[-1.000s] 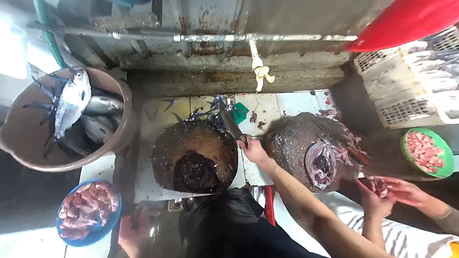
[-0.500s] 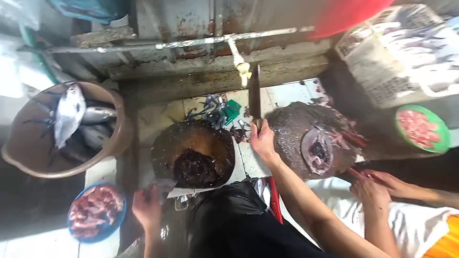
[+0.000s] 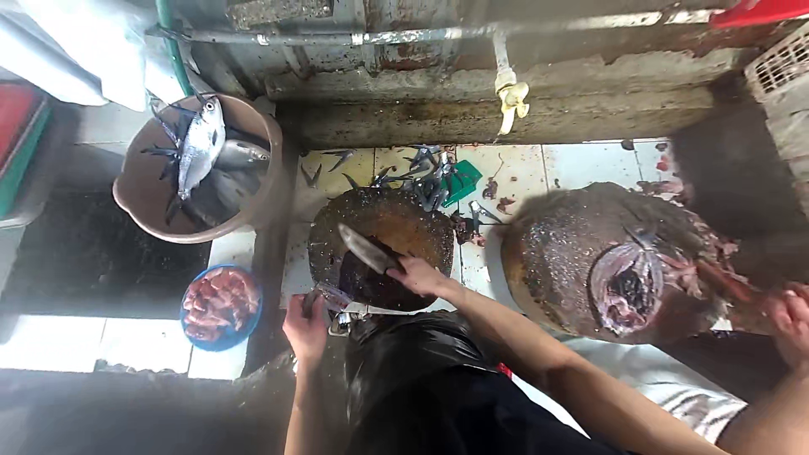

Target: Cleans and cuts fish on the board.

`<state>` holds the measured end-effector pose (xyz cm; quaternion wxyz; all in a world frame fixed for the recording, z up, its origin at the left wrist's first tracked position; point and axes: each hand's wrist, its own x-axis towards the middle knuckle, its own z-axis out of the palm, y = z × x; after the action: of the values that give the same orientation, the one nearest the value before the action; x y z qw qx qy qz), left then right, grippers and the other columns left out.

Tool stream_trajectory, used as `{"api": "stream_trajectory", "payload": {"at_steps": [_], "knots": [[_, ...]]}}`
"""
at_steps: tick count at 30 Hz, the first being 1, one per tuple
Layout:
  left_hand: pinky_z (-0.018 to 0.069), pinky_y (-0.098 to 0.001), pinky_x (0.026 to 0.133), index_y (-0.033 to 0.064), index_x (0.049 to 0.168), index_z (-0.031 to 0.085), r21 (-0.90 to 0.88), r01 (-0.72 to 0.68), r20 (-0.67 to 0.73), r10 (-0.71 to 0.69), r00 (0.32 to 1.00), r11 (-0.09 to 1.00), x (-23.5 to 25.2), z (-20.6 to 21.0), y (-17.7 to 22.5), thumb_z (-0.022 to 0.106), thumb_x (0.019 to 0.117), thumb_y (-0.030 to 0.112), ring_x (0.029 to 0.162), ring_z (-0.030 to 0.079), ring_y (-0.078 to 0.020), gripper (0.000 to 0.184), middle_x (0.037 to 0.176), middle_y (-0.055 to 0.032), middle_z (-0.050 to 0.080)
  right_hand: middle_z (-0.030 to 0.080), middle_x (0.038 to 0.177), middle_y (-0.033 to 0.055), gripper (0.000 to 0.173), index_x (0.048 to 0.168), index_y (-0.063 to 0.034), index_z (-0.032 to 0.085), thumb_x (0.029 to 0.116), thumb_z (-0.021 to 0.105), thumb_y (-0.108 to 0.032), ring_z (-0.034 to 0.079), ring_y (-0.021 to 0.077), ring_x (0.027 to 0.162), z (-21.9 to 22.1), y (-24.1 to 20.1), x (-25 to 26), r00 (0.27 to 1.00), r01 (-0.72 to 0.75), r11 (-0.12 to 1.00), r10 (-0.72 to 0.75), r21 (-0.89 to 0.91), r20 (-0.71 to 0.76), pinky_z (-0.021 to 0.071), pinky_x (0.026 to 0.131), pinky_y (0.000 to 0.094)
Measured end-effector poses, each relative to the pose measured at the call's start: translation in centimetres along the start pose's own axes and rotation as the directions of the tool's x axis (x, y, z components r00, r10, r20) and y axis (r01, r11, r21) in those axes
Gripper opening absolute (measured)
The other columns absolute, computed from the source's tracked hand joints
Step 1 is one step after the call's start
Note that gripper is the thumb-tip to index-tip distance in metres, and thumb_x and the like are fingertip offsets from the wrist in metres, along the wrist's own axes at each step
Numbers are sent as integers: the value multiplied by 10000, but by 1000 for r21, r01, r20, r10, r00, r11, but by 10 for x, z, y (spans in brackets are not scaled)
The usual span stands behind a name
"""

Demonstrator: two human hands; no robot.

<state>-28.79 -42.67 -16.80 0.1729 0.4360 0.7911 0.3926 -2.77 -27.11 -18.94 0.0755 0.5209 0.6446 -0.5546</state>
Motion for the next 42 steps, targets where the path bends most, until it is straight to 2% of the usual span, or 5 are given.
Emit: {"api": "stream_trajectory", "payload": {"at_steps": [11, 16, 21, 34, 42], "knots": [[574, -249, 643, 14, 954, 673, -189, 38, -28, -45, 999, 981, 2, 20, 11, 709, 943, 120, 676, 643, -53, 112, 758, -7, 664, 684, 1195, 217, 598, 1308, -31, 623, 1023, 533, -550, 660, 364, 1157, 21, 3, -6, 985, 154, 982, -161, -111, -59, 510, 1021, 590], [595, -288, 690, -9, 988, 672, -306, 14, -15, -20, 1000, 952, 14, 33, 33, 699, 946, 105, 734, 669, -93, 125, 814, -39, 687, 670, 867, 152, 537, 1256, -49, 622, 1035, 539, -531, 663, 278, 667, 6, 20, -7, 999, -10, 990, 18, 141, -50, 581, 647, 492], [592, -473, 855, 20, 1133, 694, 75, 234, 157, -243, 957, 969, 8, 64, 10, 724, 940, 325, 896, 722, -232, 362, 952, -121, 736, 689, 1086, 216, 568, 1259, 1, 613, 1066, 472, -514, 694, 340, 1018, -27, 15, -9, 950, -40, 999, 33, -16, -311, 551, 929, 537], [652, -392, 654, 32, 1077, 697, -247, 652, 359, -557, 749, 717, -31, 64, -18, 686, 994, 347, 660, 740, -202, 327, 821, -95, 754, 626, 681, 47, 440, 1243, -2, 569, 1066, 509, -401, 660, 186, 615, 41, -40, -63, 743, 485, 813, -577, -321, -339, 590, 604, 395], [650, -378, 632, 34, 1091, 691, -210, 656, 348, -571, 743, 725, -33, 60, -16, 683, 997, 359, 626, 728, -188, 338, 811, -91, 746, 697, 973, 174, 504, 1260, -45, 558, 1082, 411, -494, 721, 351, 955, 53, -51, -36, 987, 144, 843, -158, -518, 17, 588, 828, 539]]}}
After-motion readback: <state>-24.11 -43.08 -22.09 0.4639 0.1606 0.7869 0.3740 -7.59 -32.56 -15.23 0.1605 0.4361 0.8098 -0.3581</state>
